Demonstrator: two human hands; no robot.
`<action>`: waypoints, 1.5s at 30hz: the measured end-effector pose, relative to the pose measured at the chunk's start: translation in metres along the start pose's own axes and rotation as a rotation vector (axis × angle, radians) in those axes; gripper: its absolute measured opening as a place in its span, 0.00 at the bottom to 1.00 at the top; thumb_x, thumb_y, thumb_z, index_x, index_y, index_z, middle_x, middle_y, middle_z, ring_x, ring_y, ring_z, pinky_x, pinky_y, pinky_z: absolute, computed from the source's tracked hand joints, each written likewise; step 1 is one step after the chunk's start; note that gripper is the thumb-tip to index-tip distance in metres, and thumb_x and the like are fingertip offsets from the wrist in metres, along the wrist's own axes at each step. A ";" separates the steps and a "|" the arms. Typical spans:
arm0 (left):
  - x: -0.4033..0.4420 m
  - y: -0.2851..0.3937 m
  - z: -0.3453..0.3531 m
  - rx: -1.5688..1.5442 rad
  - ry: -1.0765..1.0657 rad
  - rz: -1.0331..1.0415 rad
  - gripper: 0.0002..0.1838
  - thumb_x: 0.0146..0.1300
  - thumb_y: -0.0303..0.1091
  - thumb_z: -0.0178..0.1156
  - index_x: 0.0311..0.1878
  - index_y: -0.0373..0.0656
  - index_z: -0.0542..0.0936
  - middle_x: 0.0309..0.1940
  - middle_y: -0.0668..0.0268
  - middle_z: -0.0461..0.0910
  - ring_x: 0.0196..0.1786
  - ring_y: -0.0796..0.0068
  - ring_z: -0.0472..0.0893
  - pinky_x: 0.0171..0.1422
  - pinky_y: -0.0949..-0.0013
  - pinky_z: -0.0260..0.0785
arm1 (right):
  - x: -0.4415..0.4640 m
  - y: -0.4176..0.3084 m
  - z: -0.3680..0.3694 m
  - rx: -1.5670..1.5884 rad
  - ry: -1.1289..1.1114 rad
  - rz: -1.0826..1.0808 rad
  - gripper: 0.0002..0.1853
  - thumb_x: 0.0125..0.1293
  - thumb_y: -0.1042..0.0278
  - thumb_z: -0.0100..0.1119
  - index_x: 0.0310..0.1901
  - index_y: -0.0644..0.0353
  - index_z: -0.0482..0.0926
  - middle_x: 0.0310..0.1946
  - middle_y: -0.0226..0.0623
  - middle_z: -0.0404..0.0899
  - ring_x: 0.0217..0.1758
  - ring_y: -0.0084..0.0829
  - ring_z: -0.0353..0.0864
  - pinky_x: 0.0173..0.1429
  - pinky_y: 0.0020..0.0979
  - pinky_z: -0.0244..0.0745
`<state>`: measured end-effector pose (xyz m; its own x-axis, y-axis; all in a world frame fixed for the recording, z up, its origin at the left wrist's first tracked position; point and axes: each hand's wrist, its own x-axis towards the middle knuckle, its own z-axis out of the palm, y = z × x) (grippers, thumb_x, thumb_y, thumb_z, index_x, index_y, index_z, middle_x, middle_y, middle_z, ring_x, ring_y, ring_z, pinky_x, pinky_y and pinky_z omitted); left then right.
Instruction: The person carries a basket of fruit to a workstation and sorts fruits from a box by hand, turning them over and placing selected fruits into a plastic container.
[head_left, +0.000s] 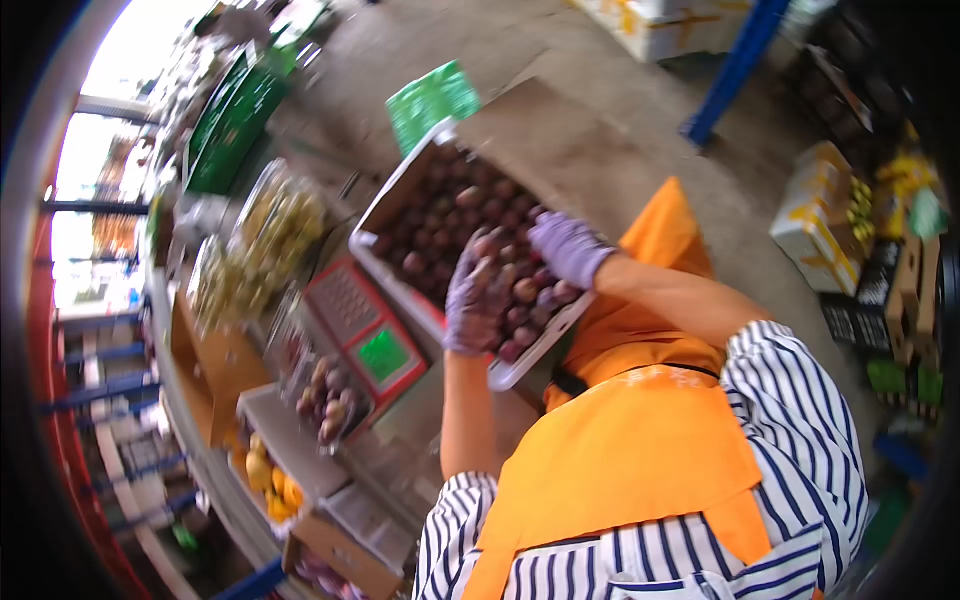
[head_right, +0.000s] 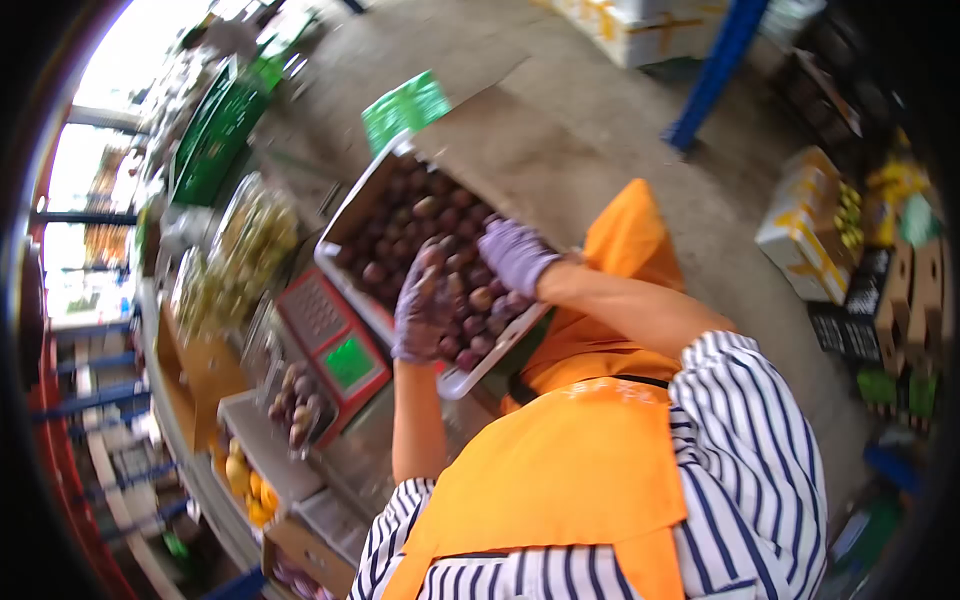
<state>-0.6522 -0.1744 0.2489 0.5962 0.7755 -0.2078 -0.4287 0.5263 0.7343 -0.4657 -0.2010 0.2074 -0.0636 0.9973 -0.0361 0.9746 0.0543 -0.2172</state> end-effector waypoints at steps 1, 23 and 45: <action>-0.004 0.000 -0.004 -0.116 0.029 -0.030 0.27 0.66 0.22 0.56 0.69 0.43 0.66 0.65 0.60 0.71 0.64 0.68 0.73 0.63 0.68 0.70 | 0.000 -0.001 -0.008 0.075 -0.025 0.007 0.14 0.50 0.65 0.68 0.39 0.56 0.82 0.47 0.46 0.77 0.49 0.43 0.80 0.52 0.41 0.79; -0.010 -0.060 -0.038 0.256 0.102 -0.261 0.30 0.66 0.57 0.57 0.60 0.44 0.73 0.42 0.70 0.78 0.35 0.82 0.77 0.34 0.77 0.71 | -0.030 0.001 -0.038 1.066 0.069 -0.220 0.21 0.54 0.62 0.67 0.49 0.58 0.80 0.40 0.41 0.80 0.47 0.42 0.81 0.53 0.38 0.75; -0.006 -0.047 -0.009 -0.015 0.203 -0.249 0.34 0.68 0.63 0.48 0.64 0.45 0.70 0.35 0.67 0.78 0.26 0.75 0.75 0.25 0.76 0.71 | -0.036 -0.010 -0.034 -0.119 -0.359 0.068 0.18 0.54 0.48 0.65 0.37 0.54 0.87 0.37 0.37 0.83 0.44 0.33 0.83 0.38 0.36 0.78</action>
<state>-0.6418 -0.2011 0.2097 0.5372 0.6749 -0.5059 -0.2976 0.7129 0.6350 -0.4662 -0.2358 0.2444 -0.0490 0.9192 -0.3908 0.9959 0.0153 -0.0890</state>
